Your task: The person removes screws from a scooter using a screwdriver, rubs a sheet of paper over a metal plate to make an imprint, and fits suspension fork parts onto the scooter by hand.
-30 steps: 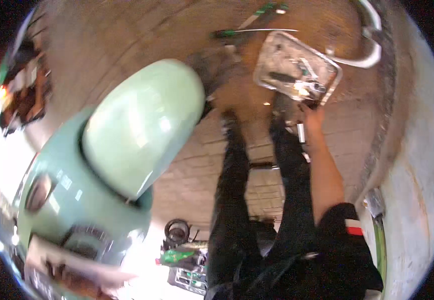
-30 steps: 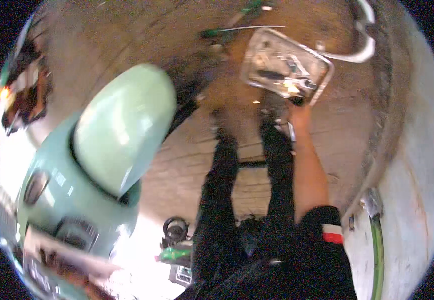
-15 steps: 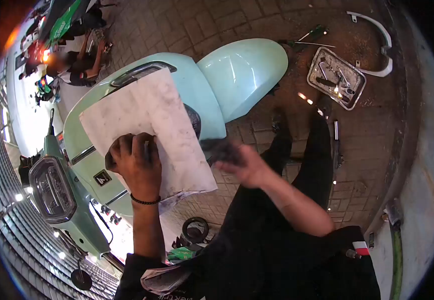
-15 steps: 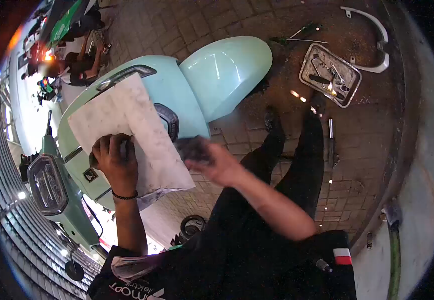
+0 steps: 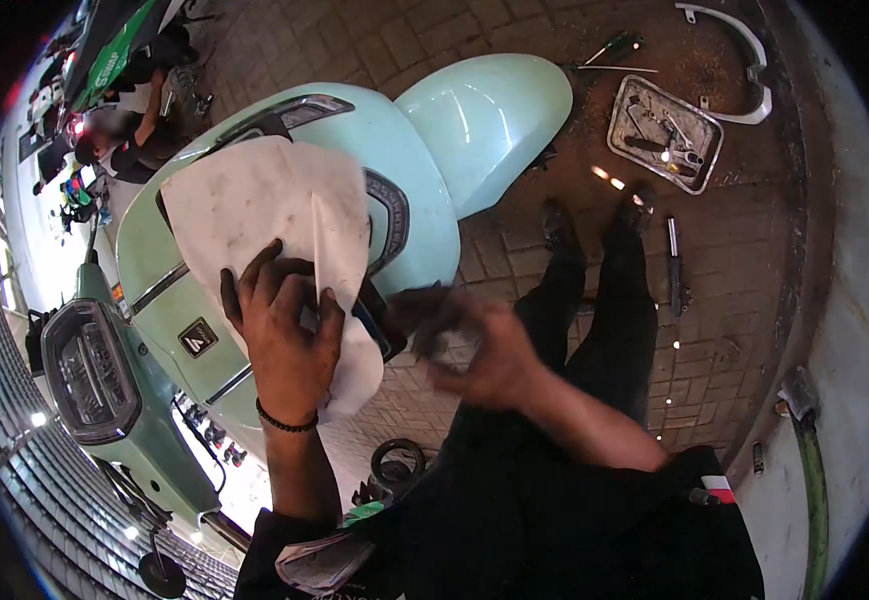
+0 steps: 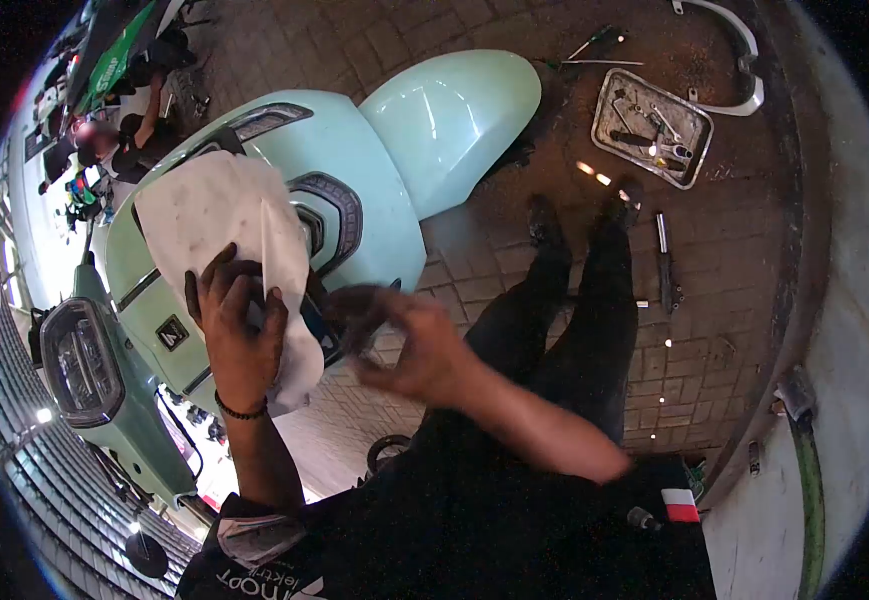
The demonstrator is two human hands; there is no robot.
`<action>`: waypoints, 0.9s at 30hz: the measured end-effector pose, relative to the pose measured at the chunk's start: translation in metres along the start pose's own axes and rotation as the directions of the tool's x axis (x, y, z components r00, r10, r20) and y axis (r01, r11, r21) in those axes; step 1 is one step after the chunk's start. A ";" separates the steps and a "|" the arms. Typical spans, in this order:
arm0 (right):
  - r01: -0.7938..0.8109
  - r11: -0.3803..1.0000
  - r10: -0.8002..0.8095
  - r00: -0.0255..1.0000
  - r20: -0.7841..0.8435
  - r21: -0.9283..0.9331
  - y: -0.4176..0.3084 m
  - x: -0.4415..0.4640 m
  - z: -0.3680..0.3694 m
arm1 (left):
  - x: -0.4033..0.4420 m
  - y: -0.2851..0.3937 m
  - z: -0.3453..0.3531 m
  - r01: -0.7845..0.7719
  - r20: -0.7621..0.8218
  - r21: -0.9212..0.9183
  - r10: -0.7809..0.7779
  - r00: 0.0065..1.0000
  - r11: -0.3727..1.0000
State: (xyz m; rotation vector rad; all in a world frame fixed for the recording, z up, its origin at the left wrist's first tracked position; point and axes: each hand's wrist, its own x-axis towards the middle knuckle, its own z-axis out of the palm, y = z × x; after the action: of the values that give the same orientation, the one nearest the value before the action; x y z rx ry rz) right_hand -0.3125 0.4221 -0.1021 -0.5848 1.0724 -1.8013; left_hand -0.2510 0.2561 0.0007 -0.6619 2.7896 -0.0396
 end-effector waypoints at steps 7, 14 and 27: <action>-0.204 0.915 0.235 0.971 0.047 -0.349 0.051 0.002 -0.007 | -0.003 -0.003 0.010 -0.004 -0.059 0.056 0.007 0.998 0.998; -0.054 0.885 0.109 0.990 0.093 -0.463 0.046 0.022 0.013 | -0.007 0.000 0.003 -0.128 0.123 0.184 0.106 0.987 0.975; -0.305 0.927 0.320 0.947 -0.034 0.219 0.066 0.007 0.024 | -0.008 0.007 0.000 -0.065 0.228 0.146 0.031 0.973 0.987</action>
State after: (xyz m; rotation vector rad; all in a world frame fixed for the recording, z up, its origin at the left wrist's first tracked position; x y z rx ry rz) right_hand -0.2662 0.3932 -0.1472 -0.2087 0.9444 -1.6338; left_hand -0.2469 0.2665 0.0019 -0.5255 2.5528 -0.1574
